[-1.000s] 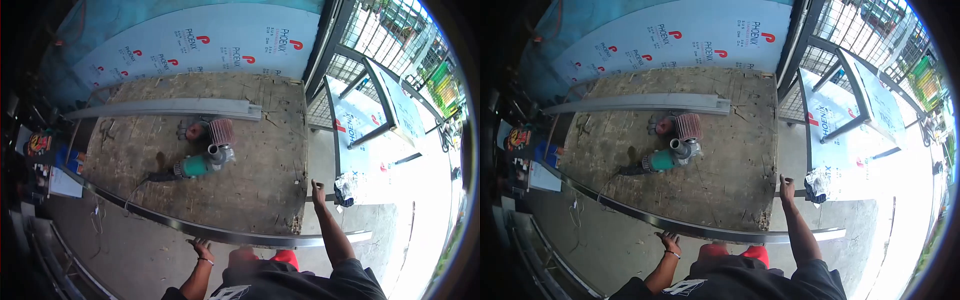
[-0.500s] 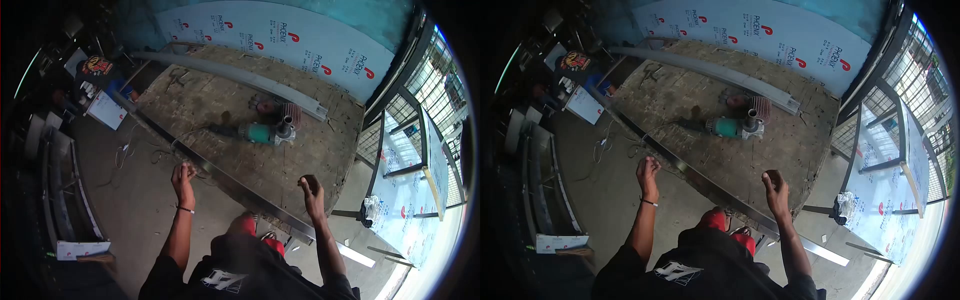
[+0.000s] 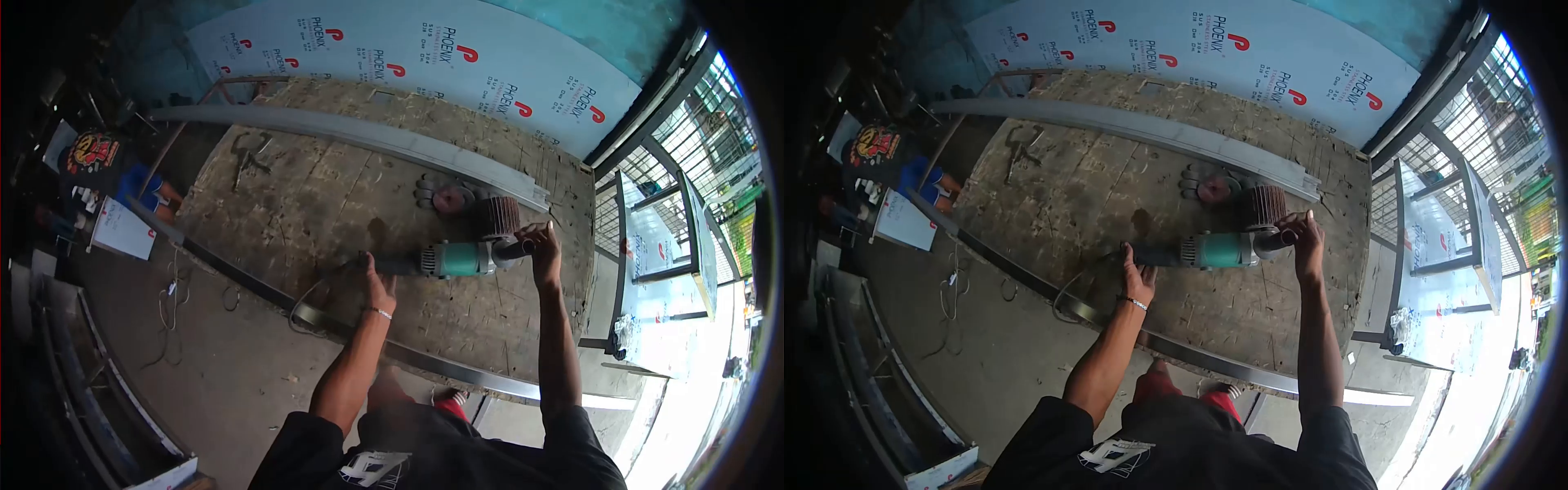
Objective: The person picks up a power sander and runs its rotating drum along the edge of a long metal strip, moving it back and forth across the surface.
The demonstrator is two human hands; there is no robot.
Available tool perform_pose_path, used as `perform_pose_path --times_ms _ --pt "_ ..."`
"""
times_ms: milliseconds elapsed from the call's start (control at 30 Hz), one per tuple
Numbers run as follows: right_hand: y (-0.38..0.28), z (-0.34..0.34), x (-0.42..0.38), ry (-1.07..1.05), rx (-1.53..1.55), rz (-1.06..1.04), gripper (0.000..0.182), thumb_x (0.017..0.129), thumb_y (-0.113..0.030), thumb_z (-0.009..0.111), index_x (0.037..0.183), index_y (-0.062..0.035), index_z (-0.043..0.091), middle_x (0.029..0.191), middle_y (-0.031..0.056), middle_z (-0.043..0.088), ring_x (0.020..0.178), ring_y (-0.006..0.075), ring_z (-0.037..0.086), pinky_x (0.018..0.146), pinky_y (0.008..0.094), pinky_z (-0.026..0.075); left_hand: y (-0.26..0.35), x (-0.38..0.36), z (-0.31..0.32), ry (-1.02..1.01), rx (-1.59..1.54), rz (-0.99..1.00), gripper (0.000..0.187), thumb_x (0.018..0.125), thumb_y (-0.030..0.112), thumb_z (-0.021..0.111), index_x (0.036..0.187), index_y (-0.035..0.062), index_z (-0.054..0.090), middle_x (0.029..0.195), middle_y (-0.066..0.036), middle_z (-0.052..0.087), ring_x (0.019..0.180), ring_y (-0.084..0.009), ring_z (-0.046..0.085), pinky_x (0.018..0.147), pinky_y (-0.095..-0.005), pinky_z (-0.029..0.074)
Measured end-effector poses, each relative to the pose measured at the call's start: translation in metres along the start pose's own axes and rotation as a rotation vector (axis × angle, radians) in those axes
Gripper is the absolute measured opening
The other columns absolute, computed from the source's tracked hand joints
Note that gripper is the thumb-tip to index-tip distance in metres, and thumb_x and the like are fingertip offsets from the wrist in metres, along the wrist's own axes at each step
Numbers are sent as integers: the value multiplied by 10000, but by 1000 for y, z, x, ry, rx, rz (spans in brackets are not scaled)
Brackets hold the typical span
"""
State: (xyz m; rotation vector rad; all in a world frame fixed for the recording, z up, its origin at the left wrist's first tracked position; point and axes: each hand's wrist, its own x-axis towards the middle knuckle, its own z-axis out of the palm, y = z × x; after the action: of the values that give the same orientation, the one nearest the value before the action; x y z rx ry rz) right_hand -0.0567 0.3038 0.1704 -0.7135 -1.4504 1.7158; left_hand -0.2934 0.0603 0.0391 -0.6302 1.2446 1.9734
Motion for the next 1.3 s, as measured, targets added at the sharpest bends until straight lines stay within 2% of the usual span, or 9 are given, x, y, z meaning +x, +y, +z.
perform_pose_path --times_ms 133,200,267,367,567,667,800,967,1300 --pt "44 6 -15 54 141 12 535 1040 -404 280 787 -11 539 763 114 566 786 260 568 790 373 432 -25 11 15 -179 -329 -148 724 772 493 738 1304 60 506 1299 -82 536 1239 -226 458 1079 -391 333" --pt "59 15 -15 248 213 -75 552 1031 -419 334 590 -92 402 632 50 461 602 172 460 607 299 370 -32 14 22 -200 -318 -128 691 780 459 739 1305 71 514 1332 -72 527 1252 -226 455 1080 -399 333" --pt "70 24 -1 389 218 -157 503 1000 -428 430 640 -80 474 601 8 465 543 107 443 525 275 328 -41 24 19 -196 -300 -124 575 858 420 667 1327 125 511 1362 -30 511 1276 -202 442 1107 -439 244" --pt "55 48 8 458 12 -252 557 977 -419 468 544 -74 407 508 -11 429 440 81 367 435 275 263 -44 35 13 -240 -301 -109 565 840 407 688 1278 82 539 1273 -64 576 1181 -234 526 1077 -428 323" --pt "-38 77 -38 421 -107 -382 500 915 -406 577 600 -41 447 544 28 446 458 113 396 442 279 273 34 -44 33 -442 -337 -47 546 840 457 681 1198 58 577 1176 -73 618 1101 -242 566 1031 -406 386" --pt "-97 92 -84 389 -32 -339 441 753 -401 718 660 6 577 594 -4 547 555 56 486 510 214 362 52 -114 49 -591 -399 -52 554 843 496 663 1178 62 585 1141 -62 620 1076 -232 568 1007 -393 405" --pt "-175 93 -145 330 -250 -441 344 697 -240 814 622 -24 558 590 -5 570 577 43 514 533 217 401 52 -188 47 -573 -452 -40 579 824 571 650 1129 79 613 1053 -57 639 1020 -232 585 978 -394 424" --pt "-218 77 -232 422 -223 -404 302 787 -62 730 589 -33 504 562 -7 556 515 41 490 480 228 387 56 -283 20 -718 -421 25 592 852 613 583 1038 51 605 856 -105 582 880 -246 562 871 -398 460" --pt "-217 14 -374 457 4 -347 336 816 -67 713 586 -41 470 534 -18 497 484 42 429 444 233 339 12 -417 -36 -503 -205 161 563 878 620 500 920 67 594 755 -62 514 776 -213 525 784 -367 449"
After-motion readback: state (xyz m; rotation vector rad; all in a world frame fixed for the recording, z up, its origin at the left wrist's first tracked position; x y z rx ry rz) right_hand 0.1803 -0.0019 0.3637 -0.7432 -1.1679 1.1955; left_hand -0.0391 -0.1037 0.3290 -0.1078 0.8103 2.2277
